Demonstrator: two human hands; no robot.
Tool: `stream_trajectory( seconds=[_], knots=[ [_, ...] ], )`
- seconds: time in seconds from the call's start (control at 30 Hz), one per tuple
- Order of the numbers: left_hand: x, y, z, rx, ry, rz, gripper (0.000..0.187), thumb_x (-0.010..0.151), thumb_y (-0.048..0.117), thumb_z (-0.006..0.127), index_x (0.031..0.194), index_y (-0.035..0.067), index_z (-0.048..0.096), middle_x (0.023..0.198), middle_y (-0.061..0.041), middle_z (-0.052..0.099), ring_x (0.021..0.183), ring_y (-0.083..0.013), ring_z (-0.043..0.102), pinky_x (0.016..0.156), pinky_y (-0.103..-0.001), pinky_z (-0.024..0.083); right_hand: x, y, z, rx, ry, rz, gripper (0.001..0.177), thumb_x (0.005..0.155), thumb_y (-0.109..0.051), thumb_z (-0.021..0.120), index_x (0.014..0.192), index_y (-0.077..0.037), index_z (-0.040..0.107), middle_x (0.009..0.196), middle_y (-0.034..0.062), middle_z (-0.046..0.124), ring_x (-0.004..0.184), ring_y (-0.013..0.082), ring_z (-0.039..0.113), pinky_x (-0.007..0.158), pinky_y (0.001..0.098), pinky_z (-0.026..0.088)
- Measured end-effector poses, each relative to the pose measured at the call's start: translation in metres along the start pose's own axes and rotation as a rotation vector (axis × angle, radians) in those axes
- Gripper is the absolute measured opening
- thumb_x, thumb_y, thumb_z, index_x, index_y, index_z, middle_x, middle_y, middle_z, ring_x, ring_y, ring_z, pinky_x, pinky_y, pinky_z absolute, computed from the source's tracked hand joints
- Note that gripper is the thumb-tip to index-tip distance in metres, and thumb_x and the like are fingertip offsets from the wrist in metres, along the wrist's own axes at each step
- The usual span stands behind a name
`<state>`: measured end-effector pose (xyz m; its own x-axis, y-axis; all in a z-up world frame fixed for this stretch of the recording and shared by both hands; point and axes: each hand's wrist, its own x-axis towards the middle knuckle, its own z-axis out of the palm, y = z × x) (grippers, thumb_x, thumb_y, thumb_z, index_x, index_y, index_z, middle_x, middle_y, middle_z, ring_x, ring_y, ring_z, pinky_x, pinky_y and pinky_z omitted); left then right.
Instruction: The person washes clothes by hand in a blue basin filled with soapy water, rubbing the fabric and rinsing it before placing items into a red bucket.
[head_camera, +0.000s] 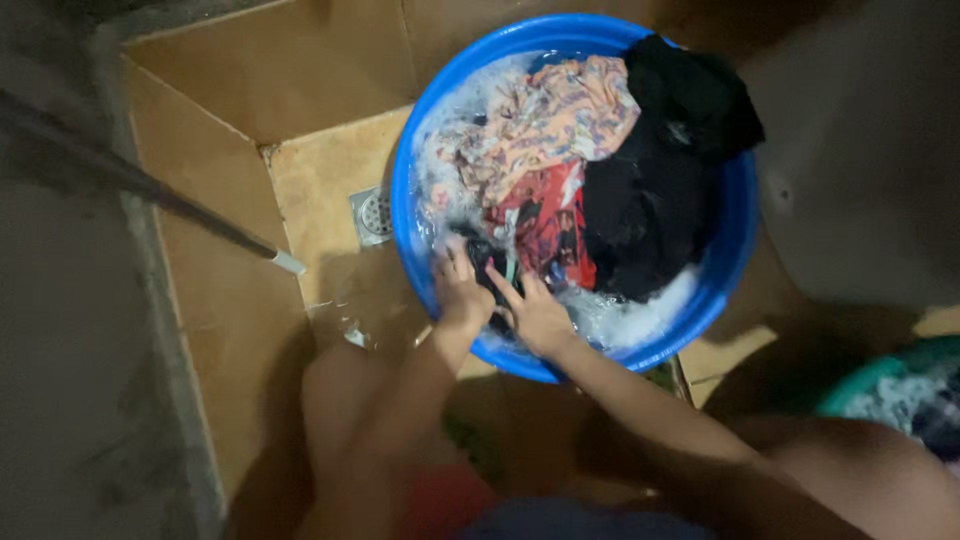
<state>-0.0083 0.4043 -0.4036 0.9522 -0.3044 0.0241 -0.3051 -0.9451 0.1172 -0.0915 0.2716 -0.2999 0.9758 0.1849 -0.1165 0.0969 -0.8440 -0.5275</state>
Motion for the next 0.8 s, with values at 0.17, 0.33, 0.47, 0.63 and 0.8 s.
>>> stream_trajectory(
  seconds=[0.17, 0.33, 0.47, 0.63, 0.8],
  knots=[
    [0.019, -0.002, 0.117, 0.214, -0.622, -0.001, 0.062, 0.098, 0.038, 0.056, 0.149, 0.006, 0.041, 0.150, -0.024, 0.036, 0.138, -0.0461, 0.032, 0.114, -0.056, 0.030, 0.039, 0.076, 0.096, 0.004, -0.227, 0.151, 0.064, 0.092, -0.024, 0.058, 0.153, -0.024, 0.037, 0.124, 0.0241, 0.051, 0.114, 0.0424, 0.053, 0.091, 0.0500, 0.051],
    [0.020, -0.028, 0.088, -0.400, -0.429, -0.157, 0.053, 0.103, 0.032, 0.052, 0.148, 0.005, 0.047, 0.143, -0.025, 0.046, 0.130, -0.0460, 0.043, 0.109, -0.053, 0.037, 0.070, 0.077, 0.087, 0.266, -0.159, 0.308, 0.054, 0.093, -0.014, 0.053, 0.146, -0.014, 0.049, 0.106, 0.0207, 0.062, 0.096, 0.0346, 0.060, 0.083, 0.0449, 0.053],
    [0.003, -0.044, 0.000, -1.142, 0.062, -0.371, 0.046, 0.107, 0.027, 0.049, 0.147, 0.005, 0.051, 0.137, -0.026, 0.054, 0.124, -0.0459, 0.052, 0.104, -0.051, 0.042, 0.079, 0.011, -0.057, 0.655, 0.178, 0.217, 0.042, 0.093, -0.007, 0.052, 0.134, -0.004, 0.060, 0.097, 0.0155, 0.070, 0.090, 0.0248, 0.066, 0.083, 0.0376, 0.054],
    [0.003, -0.020, -0.079, -0.907, 0.328, -0.048, 0.040, 0.111, 0.021, 0.045, 0.146, 0.005, 0.057, 0.130, -0.027, 0.065, 0.116, -0.0457, 0.064, 0.099, -0.048, 0.049, 0.045, -0.074, -0.151, 1.366, 0.232, -0.008, 0.028, 0.101, -0.003, 0.055, 0.126, 0.007, 0.060, 0.106, 0.0135, 0.066, 0.098, 0.0205, 0.061, 0.091, 0.0336, 0.051],
    [0.026, -0.003, -0.192, -1.104, 0.243, -0.213, 0.033, 0.109, 0.033, 0.058, 0.122, 0.004, 0.068, 0.114, -0.025, 0.073, 0.108, -0.0423, 0.070, 0.096, -0.045, 0.055, 0.039, -0.038, -0.141, 0.346, 0.275, 0.194, 0.039, 0.085, -0.017, 0.078, 0.122, -0.007, 0.070, 0.112, 0.0196, 0.073, 0.096, 0.0283, 0.074, 0.083, 0.0372, 0.056]
  ],
)
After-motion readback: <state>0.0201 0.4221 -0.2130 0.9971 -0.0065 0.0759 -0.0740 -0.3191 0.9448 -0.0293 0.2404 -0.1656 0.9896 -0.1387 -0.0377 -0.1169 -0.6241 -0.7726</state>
